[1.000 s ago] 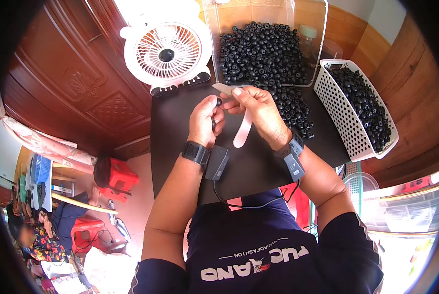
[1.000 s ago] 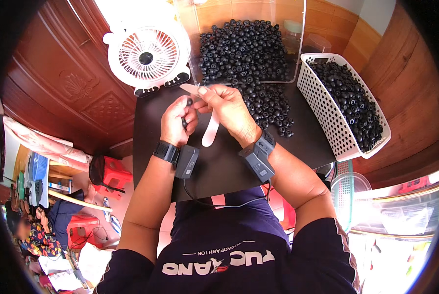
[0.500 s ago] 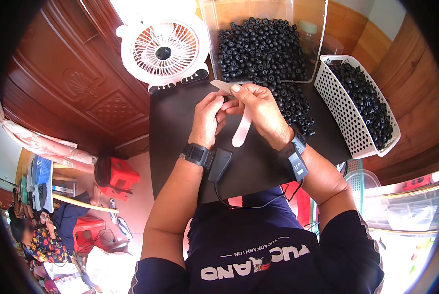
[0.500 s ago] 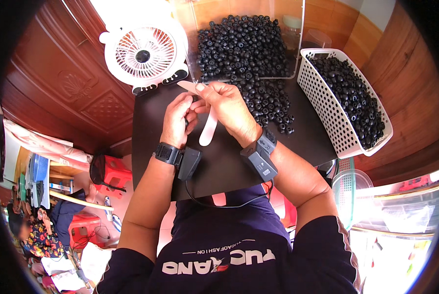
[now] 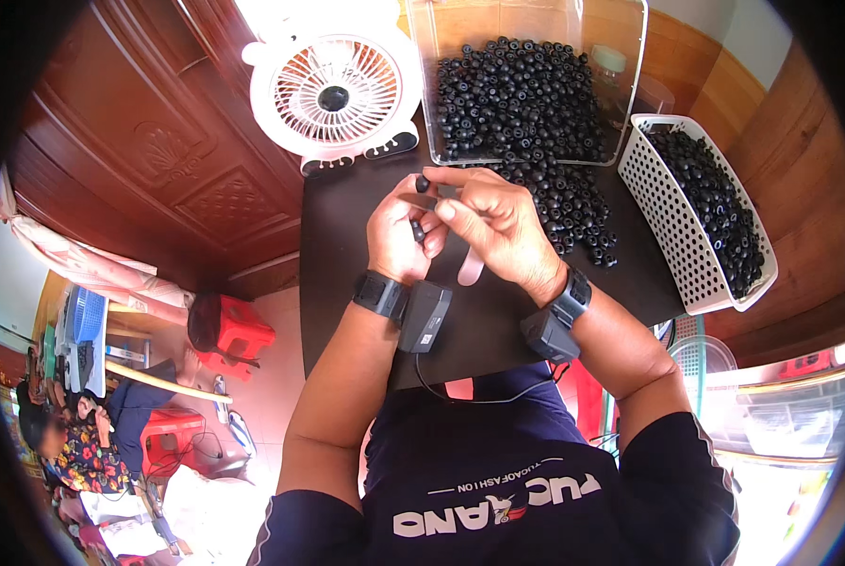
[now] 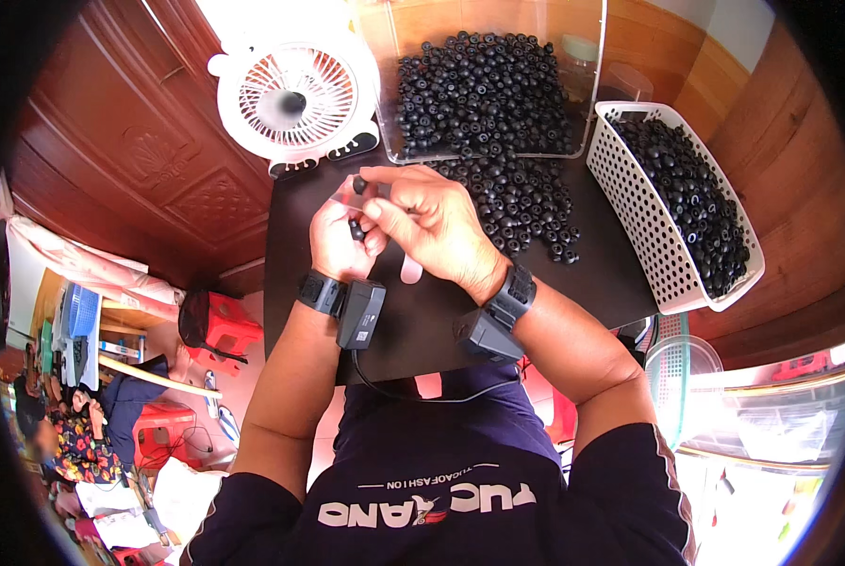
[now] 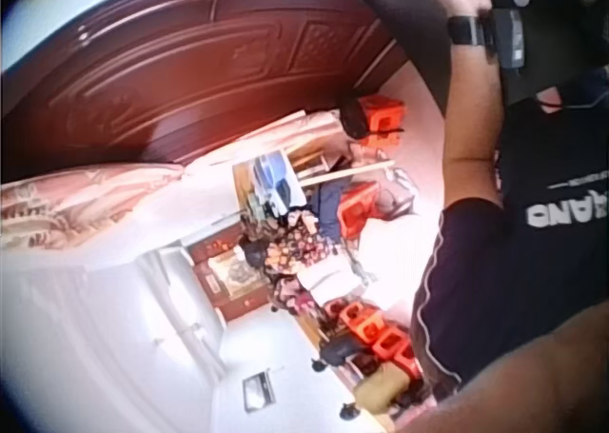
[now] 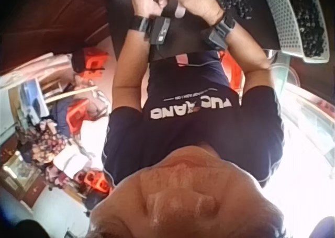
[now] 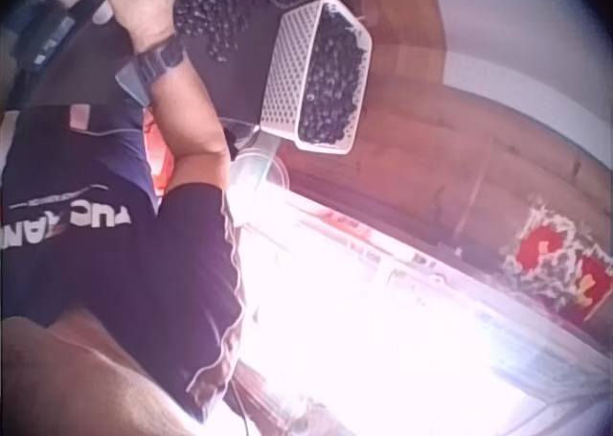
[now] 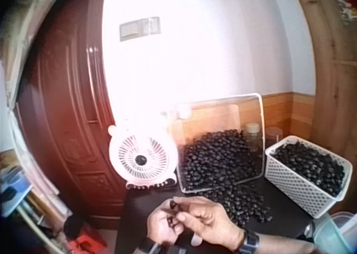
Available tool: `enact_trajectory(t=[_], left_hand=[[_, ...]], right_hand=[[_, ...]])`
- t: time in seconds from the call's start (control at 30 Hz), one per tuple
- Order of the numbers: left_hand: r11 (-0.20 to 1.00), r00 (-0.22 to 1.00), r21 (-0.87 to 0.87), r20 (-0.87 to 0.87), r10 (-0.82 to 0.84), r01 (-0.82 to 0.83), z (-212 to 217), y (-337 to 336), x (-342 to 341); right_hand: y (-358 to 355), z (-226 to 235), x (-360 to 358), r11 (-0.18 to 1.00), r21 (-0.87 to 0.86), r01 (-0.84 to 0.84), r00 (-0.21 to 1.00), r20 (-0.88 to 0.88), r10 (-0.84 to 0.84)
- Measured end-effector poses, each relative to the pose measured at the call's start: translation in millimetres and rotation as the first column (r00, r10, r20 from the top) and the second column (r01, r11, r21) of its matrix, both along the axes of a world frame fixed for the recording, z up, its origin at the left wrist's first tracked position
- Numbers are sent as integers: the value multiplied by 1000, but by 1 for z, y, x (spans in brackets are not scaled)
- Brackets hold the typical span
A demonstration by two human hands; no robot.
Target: Trimming excess material from small black rubber or plastic parts using a small blade.
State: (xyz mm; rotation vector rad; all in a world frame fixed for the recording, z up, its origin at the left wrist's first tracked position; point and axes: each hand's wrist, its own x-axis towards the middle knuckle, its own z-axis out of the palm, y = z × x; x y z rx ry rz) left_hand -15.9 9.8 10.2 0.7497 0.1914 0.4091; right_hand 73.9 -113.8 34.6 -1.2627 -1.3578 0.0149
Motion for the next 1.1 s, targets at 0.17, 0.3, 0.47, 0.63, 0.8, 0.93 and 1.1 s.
enact_trajectory(t=[0.17, 0.3, 0.47, 0.63, 0.8, 0.93, 1.1], left_hand=[[996, 999, -79, -13, 44, -45, 6, -3, -1], [988, 991, -81, -34, 127, -129, 13, -7, -2], [994, 1000, 111, -10, 24, -23, 4, -2, -5], [977, 990, 203, 104, -94, 72, 12, -13, -4], [982, 992, 177, 94, -89, 72, 11, -19, -5], [980, 991, 180, 85, -101, 84, 13, -21, -5], [970, 978, 208, 131, -159, 130, 8, -19, -4]], right_hand=[[-3, 7, -7, 993, 55, 104, 975, 189, -113], [-4, 11, -10, 991, 77, 112, 961, 244, -127], [-7, 11, -7, 996, 84, -17, 999, -38, 20], [-9, 12, -4, 983, -23, -183, 738, -663, 123], [-1, 4, -3, 946, 112, -305, 635, -716, 290], [1, -1, -2, 938, 105, -329, 557, -781, 282], [0, -2, -2, 920, 154, -361, 468, -823, 321]])
